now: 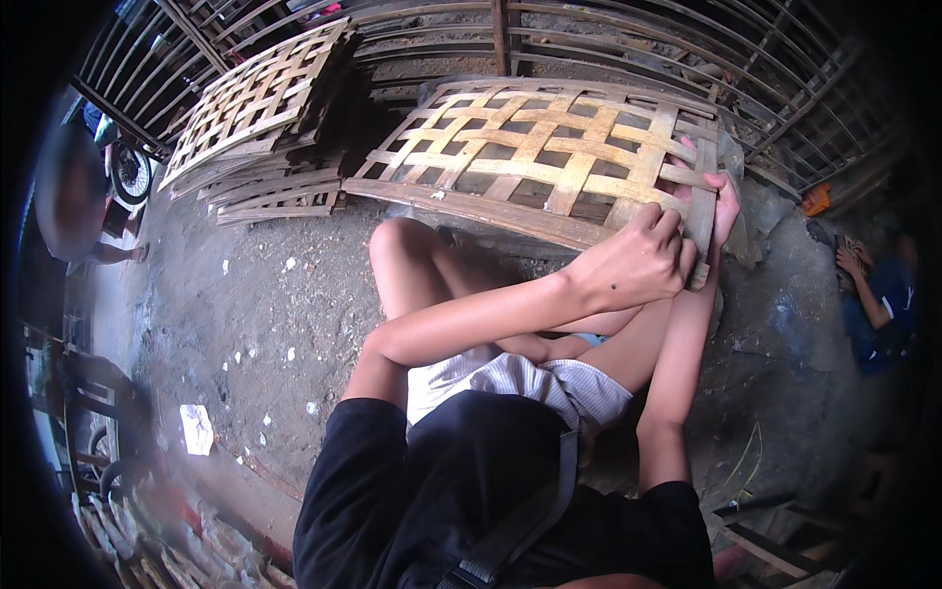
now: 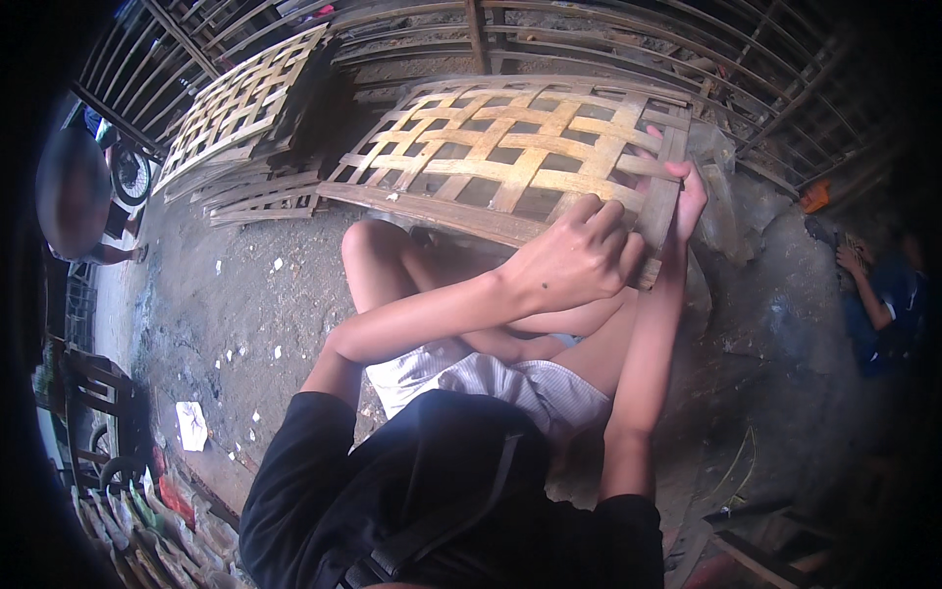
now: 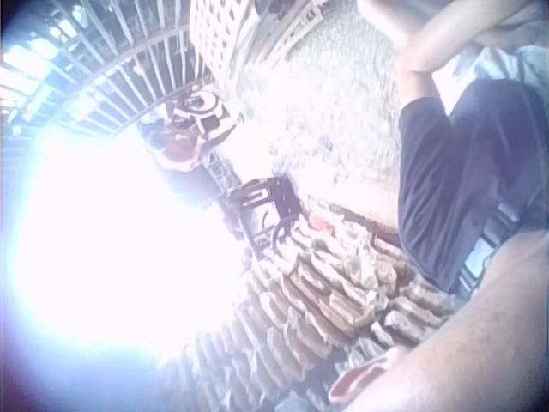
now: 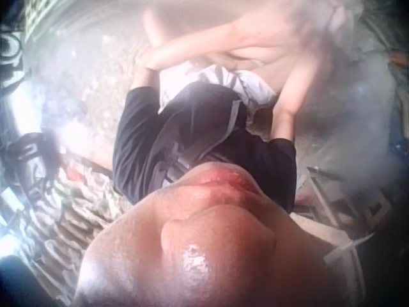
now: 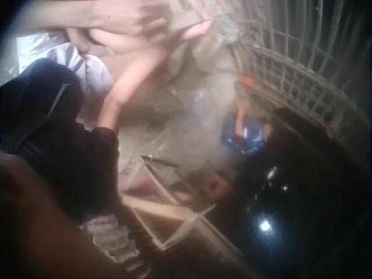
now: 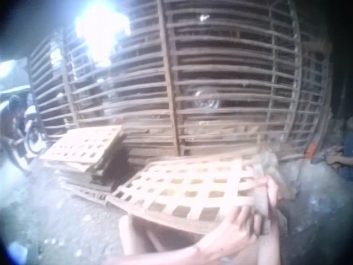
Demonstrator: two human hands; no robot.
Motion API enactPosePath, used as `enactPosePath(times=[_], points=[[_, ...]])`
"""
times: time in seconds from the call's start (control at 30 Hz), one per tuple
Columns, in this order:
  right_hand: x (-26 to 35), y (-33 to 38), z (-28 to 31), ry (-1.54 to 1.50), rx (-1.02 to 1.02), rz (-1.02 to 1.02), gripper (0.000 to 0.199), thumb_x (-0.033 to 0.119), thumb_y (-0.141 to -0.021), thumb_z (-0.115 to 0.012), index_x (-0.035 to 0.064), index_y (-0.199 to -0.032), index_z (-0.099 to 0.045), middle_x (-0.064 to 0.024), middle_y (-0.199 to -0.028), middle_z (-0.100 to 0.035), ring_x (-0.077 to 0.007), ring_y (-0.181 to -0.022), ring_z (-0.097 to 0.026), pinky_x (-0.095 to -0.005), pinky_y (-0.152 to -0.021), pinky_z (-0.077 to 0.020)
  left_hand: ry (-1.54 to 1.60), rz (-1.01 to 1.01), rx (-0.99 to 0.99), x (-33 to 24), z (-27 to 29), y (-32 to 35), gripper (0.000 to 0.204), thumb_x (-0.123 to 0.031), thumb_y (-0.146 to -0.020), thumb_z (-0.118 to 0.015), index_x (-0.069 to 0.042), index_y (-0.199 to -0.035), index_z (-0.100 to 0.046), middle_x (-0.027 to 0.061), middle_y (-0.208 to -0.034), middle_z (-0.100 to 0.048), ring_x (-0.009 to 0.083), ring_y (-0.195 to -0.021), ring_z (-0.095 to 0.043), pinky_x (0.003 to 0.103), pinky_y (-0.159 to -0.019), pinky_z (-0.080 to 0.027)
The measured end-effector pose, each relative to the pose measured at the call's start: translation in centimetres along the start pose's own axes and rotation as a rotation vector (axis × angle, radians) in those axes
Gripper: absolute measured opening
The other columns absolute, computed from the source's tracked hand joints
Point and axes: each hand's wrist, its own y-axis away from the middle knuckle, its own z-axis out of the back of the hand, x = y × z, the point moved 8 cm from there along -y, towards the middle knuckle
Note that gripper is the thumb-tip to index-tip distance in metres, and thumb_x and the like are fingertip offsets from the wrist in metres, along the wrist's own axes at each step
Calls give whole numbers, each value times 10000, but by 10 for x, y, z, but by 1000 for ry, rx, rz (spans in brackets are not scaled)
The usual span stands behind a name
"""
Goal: The person sits on the floor and places a clear plastic sheet over a wooden lattice frame, then smooths and adjusts the sheet. They lift and reposition the lattice, continuing to align and press the plastic sheet over the frame.
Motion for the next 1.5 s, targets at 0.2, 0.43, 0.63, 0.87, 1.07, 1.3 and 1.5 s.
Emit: enactPosePath(times=[0.2,0.43,0.63,0.87,1.07,1.3,1.5], points=[[-22,-55,67,-9,77,-22,786,277,-873,-473,1,-1593,-320,-284,-1552,-435,-448,-1343,-507,-586,-1153,-399,20,24,55,18,-66,10,168,-198,-787,-645,-32,-795,-619,45,-681,-616,217,-848,-617,327,-725,-462],[-54,-106,104,-116,102,-102,820,346,-870,-473,1,-1599,-322,-252,-1583,-422,-428,-1388,-470,-544,-1195,-339,87,74,171,32,-128,5,192,-217,-765,-661,-27,-784,-643,75,-697,-652,241,-870,-631,356,-803,-465],[-57,-141,125,-20,-21,-159,862,395,-860,-471,-25,-1598,-323,-244,-1593,-422,-410,-1419,-452,-510,-1221,-303,202,148,207,62,-171,-1,197,-219,-738,-678,-25,-767,-667,96,-697,-664,258,-881,-638,395,-901,-434],[-73,-180,161,67,-94,-304,916,453,-848,-468,-56,-1596,-324,-234,-1604,-422,-390,-1454,-431,-470,-1251,-262,349,258,298,84,-227,2,273,-269,-683,-735,-19,-781,-684,76,-721,-653,261,-902,-625,382,-877,-415],[-76,-218,216,303,-6,-265,666,318,-947,-492,-58,-1495,-457,-223,-1459,-574,-346,-1333,-557,-448,-1155,-406,491,346,167,84,-230,37,359,-318,-811,-740,1,-954,-658,157,-1000,-621,296,-1105,-555,483,-1001,-411],[-9,-193,218,1903,-317,303,424,343,-1061,-564,21,-1334,-607,-169,-1134,-697,-261,-955,-664,-390,-915,-510,528,655,105,197,-142,149,311,-286,-934,-723,-2,-1040,-649,169,-1065,-593,342,-1095,-578,472,-1003,-441],[-109,-128,40,1816,45,196,353,239,-1005,-683,41,-1294,-637,-154,-1119,-675,-268,-963,-670,-404,-862,-533,-19,1062,72,346,-105,279,381,-355,-983,-639,5,-1103,-678,228,-1056,-652,401,-1027,-629,520,-916,-496]])
